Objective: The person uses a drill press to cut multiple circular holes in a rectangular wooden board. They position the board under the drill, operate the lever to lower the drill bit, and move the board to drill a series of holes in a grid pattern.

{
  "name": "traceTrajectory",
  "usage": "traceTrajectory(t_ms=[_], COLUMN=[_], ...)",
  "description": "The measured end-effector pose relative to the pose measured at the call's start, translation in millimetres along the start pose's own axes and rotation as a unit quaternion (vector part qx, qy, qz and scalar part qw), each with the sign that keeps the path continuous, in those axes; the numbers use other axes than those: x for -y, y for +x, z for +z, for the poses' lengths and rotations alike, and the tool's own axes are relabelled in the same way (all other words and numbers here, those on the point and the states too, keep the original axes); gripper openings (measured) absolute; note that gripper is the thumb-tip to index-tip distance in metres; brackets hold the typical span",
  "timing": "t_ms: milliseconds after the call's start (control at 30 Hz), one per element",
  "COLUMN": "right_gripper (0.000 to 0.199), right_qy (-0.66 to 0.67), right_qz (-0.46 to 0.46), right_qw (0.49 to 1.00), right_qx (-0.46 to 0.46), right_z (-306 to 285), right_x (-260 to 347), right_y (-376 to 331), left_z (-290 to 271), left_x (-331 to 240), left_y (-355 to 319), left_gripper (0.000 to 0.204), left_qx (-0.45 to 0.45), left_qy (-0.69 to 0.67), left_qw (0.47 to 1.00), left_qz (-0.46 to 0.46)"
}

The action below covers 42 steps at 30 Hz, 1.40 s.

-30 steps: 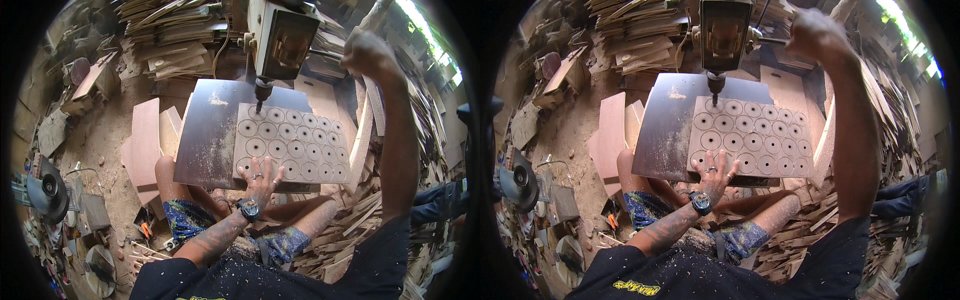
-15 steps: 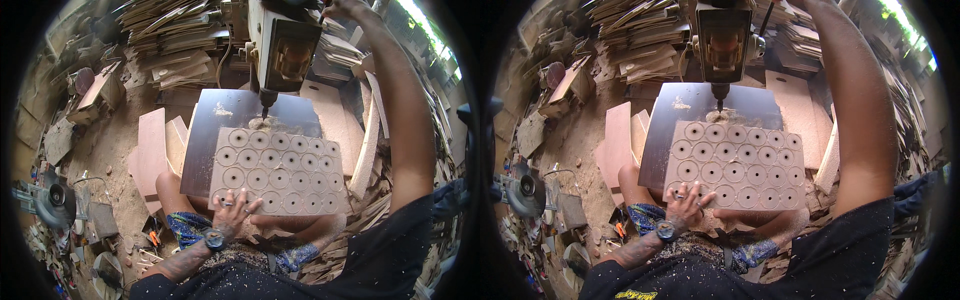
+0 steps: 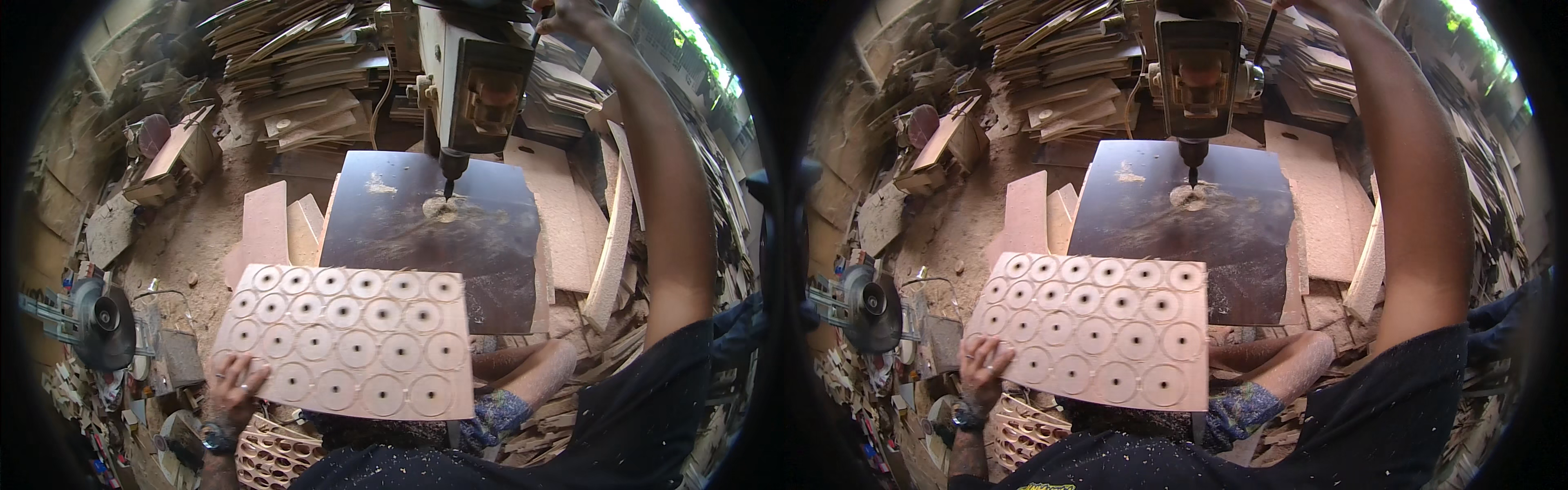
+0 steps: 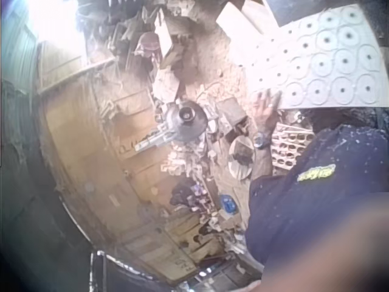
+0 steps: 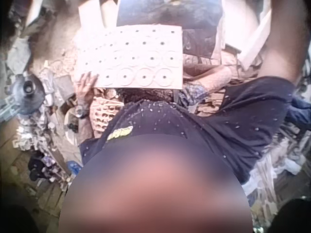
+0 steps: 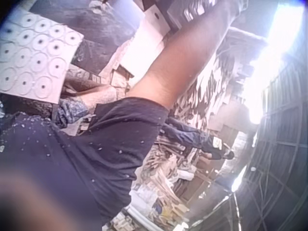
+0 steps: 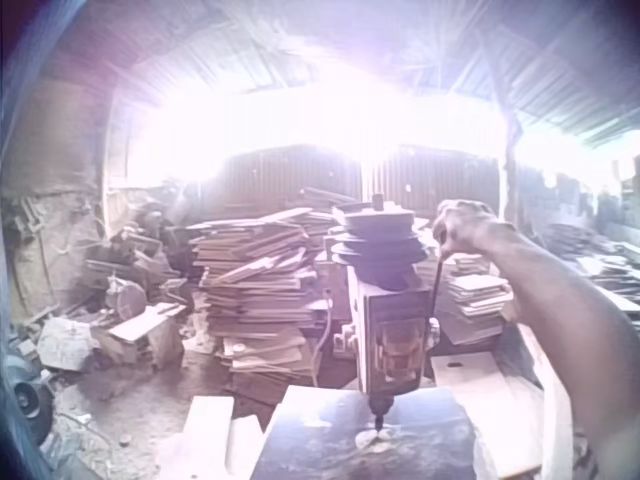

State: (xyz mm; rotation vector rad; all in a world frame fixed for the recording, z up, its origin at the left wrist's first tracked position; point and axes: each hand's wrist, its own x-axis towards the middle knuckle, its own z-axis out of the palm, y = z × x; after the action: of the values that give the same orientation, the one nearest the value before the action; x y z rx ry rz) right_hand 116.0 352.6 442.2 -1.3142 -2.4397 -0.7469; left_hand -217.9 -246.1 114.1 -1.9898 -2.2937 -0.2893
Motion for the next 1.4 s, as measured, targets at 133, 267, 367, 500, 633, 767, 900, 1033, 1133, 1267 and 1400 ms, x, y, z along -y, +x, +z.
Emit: traceTrajectory(t_ms=[133, 267, 367, 500, 633, 767, 900, 1033, 1133, 1267, 1400], right_gripper=[0.034, 0.028, 0.045, 0.050, 0.045, 0.045, 0.045, 0.046, 0.043, 0.044, 0.042], right_qy=[0.022, 0.021, -0.019, 0.005, 0.013, 0.013, 0.012, 0.020, 0.024, 0.023, 0.006], right_qz=[0.014, -0.014, -0.020, 0.015, 0.003, 0.021, 0.016, 0.010, 0.004, 0.027, 0.015], right_qw=[1.000, 0.997, 0.999, 0.999, 1.000, 0.999, 0.999, 0.999, 0.999, 0.999, 0.999], right_qx=[-0.015, -0.079, -0.043, -0.034, -0.025, -0.028, -0.050, -0.049, -0.037, -0.029, -0.030], right_z=[2, 13, 17, 19, 13, 9, 7, 8, 8, 9, 12], right_x=[-5, -9, -13, -14, -10, -2, -1, -5, -5, -2, -3], right_y=[-1, 1, 5, 3, 2, -2, -7, -5, -1, 2, 5], left_z=[-58, -87, -106, -124, -129, -116, -84, -43, 1, 65, 101], left_x=[39, 67, 98, 155, 205, 244, 263, 256, 221, 143, 67], left_y=[-8, 5, 20, 47, 93, 150, 175, 186, 177, 155, 138], left_gripper=[0.048, 0.048, 0.051, 0.041, 0.031, 0.018, 0.017, 0.032, 0.032, 0.038, 0.059], left_qx=[-0.029, -0.060, -0.052, 0.010, -0.002, -0.014, -0.015, 0.028, 0.038, -0.004, 0.039], left_qy=[0.048, -0.041, -0.098, -0.189, -0.189, -0.228, -0.305, -0.207, -0.306, -0.320, -0.337], left_qw=[0.998, 0.997, 0.991, 0.971, 0.973, 0.961, 0.932, 0.955, 0.914, 0.913, 0.920], left_qz=[0.004, -0.033, -0.071, -0.148, -0.136, -0.158, -0.197, -0.212, -0.263, -0.253, -0.196])
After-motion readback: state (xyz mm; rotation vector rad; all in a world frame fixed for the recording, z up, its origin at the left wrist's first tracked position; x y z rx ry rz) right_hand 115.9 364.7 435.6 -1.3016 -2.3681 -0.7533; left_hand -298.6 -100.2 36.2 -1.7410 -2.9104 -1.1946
